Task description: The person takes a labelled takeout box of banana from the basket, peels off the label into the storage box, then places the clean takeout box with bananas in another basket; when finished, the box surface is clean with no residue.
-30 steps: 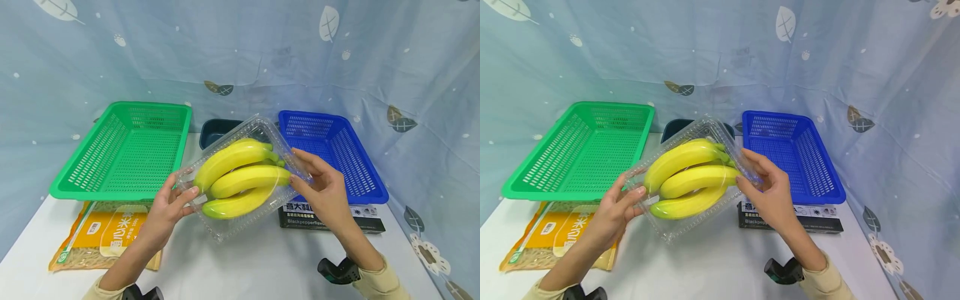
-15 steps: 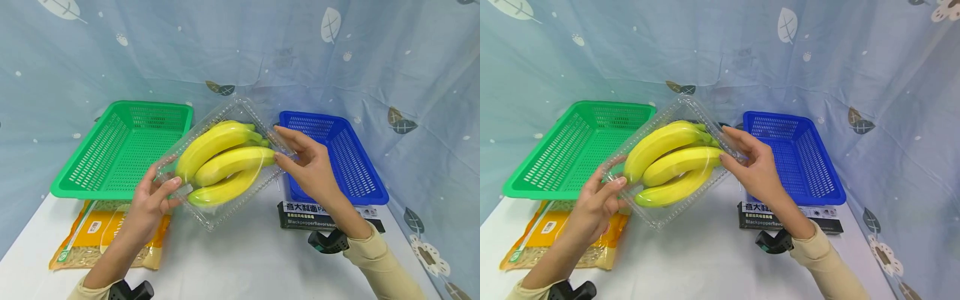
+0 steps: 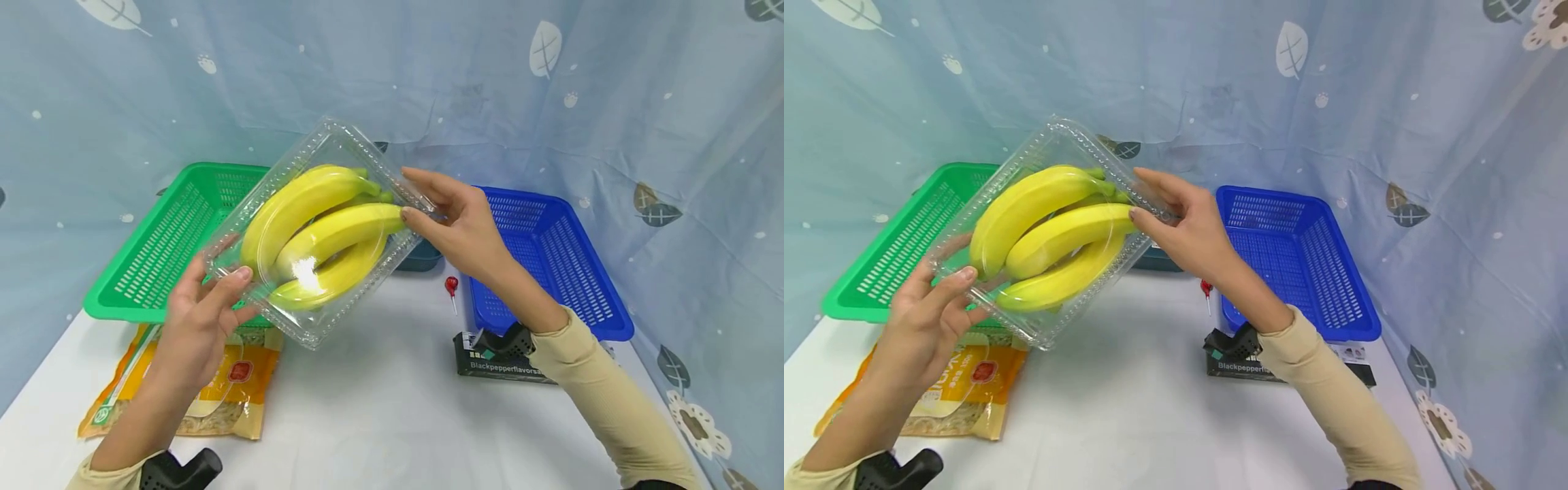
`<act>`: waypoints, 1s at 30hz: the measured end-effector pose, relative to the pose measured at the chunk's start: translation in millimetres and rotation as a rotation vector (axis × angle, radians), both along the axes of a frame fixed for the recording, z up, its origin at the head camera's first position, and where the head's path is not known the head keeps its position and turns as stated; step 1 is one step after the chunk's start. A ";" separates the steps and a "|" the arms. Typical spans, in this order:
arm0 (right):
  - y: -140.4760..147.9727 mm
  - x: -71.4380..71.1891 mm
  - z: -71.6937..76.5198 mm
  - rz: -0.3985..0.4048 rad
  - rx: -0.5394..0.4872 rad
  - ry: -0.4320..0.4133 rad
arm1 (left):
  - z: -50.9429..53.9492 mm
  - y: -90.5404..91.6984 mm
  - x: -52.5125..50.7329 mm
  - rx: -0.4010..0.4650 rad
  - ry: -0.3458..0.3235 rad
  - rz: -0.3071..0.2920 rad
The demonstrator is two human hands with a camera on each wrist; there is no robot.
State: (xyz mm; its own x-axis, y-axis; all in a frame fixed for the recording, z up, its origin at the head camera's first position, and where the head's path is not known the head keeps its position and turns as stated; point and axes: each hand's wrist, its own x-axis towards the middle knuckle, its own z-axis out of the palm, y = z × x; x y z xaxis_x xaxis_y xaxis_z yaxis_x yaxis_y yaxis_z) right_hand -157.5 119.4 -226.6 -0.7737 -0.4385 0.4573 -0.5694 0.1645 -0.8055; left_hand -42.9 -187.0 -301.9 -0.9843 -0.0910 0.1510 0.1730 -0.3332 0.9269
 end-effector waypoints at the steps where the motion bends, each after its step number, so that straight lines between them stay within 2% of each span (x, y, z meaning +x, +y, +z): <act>1: -3.8 -2.1 1.3 0.001 0.011 0.000 | 0.1 -3.8 -0.1 0.010 0.002 0.000; 7: -28.1 -16.0 8.5 0.048 0.048 -0.006 | -1.6 -27.6 -0.6 0.073 0.032 -0.014; 15: -58.0 -34.4 13.1 0.086 0.077 0.013 | -2.5 -46.5 -2.9 0.184 0.084 0.013; 20: -74.2 -44.3 14.7 0.072 0.124 0.012 | -5.4 -60.1 -4.4 0.248 0.045 0.042; 23: -83.4 -51.1 15.6 0.056 0.164 0.000 | -7.7 -67.0 -5.3 0.254 0.015 0.056; 30: -105.3 -68.4 12.5 0.033 0.282 0.016 | -11.1 -75.6 -9.0 0.235 -0.007 0.088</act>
